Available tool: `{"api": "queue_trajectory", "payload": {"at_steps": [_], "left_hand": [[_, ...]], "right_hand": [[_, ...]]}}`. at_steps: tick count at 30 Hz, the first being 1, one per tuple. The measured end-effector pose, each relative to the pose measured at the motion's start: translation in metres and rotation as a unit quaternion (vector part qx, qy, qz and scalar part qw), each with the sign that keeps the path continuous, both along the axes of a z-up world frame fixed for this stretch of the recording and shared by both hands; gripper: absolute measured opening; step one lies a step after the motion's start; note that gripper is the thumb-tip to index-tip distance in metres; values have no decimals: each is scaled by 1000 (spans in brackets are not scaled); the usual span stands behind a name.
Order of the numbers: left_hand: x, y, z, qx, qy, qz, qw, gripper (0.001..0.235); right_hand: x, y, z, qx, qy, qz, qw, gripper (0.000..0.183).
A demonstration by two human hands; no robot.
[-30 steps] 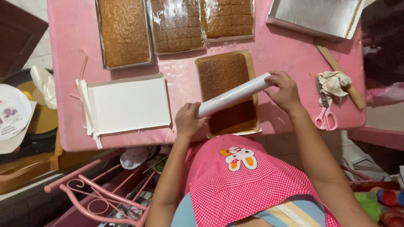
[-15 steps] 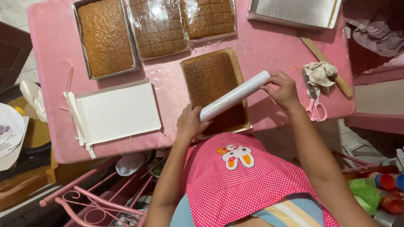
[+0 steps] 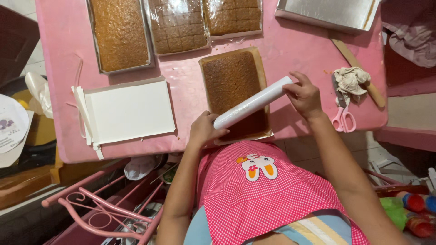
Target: The person wraps a rectangular cake in a metal tray with plastic wrap. They unroll the wrap, cover the cake, cut the wrap with scissors, and fold the edges to secure it. The wrapped cake is then placed with other wrapped cakes on the table.
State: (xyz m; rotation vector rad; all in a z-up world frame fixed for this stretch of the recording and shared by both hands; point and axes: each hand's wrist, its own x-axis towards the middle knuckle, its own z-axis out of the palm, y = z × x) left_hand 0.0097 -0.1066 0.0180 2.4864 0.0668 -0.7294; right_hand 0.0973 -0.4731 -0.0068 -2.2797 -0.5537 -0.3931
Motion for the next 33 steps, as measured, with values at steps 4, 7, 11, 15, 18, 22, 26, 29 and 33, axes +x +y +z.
{"api": "queue_trajectory", "payload": {"at_steps": [4, 7, 11, 15, 18, 22, 26, 29, 33], "left_hand": [[-3, 7, -2, 5, -2, 19, 1000, 62], [-4, 13, 2, 13, -11, 25, 1000, 62], [-5, 23, -1, 11, -13, 39, 999, 65], [-6, 29, -4, 11, -19, 58, 998, 65], [-3, 32, -8, 7, -26, 57, 998, 64], [-1, 30, -14, 11, -13, 48, 999, 67], [2, 28, -8, 4, 5, 37, 999, 70], [2, 26, -6, -1, 7, 23, 1000, 69], [-2, 22, -2, 0, 11, 27, 1000, 67]], "right_hand": [[6, 11, -8, -121, -61, -21, 991, 11], [7, 19, -5, -40, -24, 9, 999, 19], [7, 10, -2, 82, 38, 2, 996, 21], [8, -24, -27, 53, 67, -43, 995, 37], [5, -35, -42, -54, 57, -101, 992, 41], [-8, -16, -21, -32, 88, -87, 992, 39], [-4, 4, -11, 3, -14, -29, 999, 11], [3, 18, 1, -14, -60, -17, 998, 24], [1, 19, 2, -55, -95, -15, 994, 7]]}}
